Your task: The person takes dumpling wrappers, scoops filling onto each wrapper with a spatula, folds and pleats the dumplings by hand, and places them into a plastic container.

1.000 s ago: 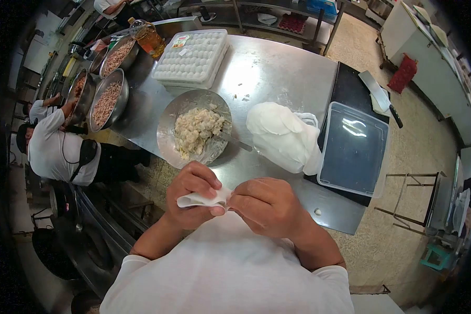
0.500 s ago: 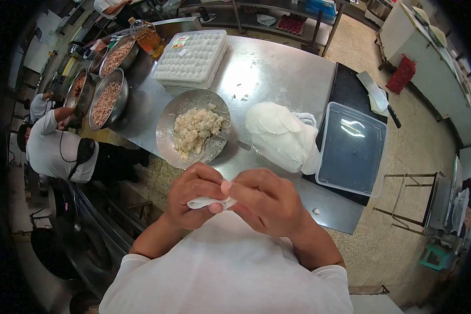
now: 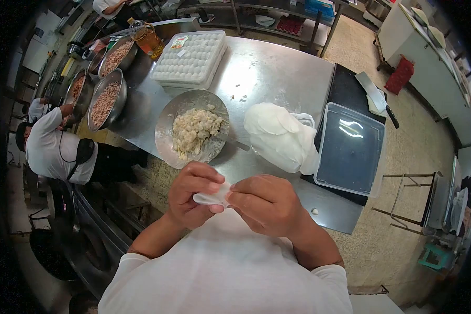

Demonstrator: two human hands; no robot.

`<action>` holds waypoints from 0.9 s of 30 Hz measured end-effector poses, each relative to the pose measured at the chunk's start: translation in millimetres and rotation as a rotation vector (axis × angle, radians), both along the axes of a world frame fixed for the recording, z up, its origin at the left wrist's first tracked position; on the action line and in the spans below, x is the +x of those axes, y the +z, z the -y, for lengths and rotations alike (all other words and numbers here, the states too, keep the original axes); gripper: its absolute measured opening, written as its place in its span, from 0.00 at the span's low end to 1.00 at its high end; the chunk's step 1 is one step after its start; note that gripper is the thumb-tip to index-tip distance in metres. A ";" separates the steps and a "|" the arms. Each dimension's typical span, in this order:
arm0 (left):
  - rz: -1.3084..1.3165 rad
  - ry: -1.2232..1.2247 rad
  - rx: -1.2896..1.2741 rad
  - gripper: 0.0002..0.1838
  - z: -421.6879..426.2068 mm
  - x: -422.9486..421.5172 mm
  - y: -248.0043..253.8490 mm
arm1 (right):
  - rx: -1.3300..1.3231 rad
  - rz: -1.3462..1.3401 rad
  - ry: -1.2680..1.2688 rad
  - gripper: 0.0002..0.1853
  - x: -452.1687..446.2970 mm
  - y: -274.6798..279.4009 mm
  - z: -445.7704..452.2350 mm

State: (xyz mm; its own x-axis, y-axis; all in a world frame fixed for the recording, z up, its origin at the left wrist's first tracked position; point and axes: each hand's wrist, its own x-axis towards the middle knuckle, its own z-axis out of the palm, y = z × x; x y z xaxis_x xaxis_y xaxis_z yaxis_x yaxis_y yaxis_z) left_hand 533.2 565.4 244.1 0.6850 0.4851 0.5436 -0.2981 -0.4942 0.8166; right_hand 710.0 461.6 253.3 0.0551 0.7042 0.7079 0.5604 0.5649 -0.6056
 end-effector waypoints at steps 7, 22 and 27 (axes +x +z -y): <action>-0.055 -0.041 0.171 0.17 -9.9 1.8 8.0 | 0.039 -0.029 -0.010 0.12 -0.5 6.4 -2.3; 0.171 0.056 0.028 0.16 -0.1 9.4 -14.1 | 0.021 -0.012 0.020 0.16 0.5 6.6 -1.1; 0.101 0.052 0.152 0.17 -4.0 11.4 -11.1 | 0.024 -0.076 -0.054 0.16 -2.0 11.5 -2.0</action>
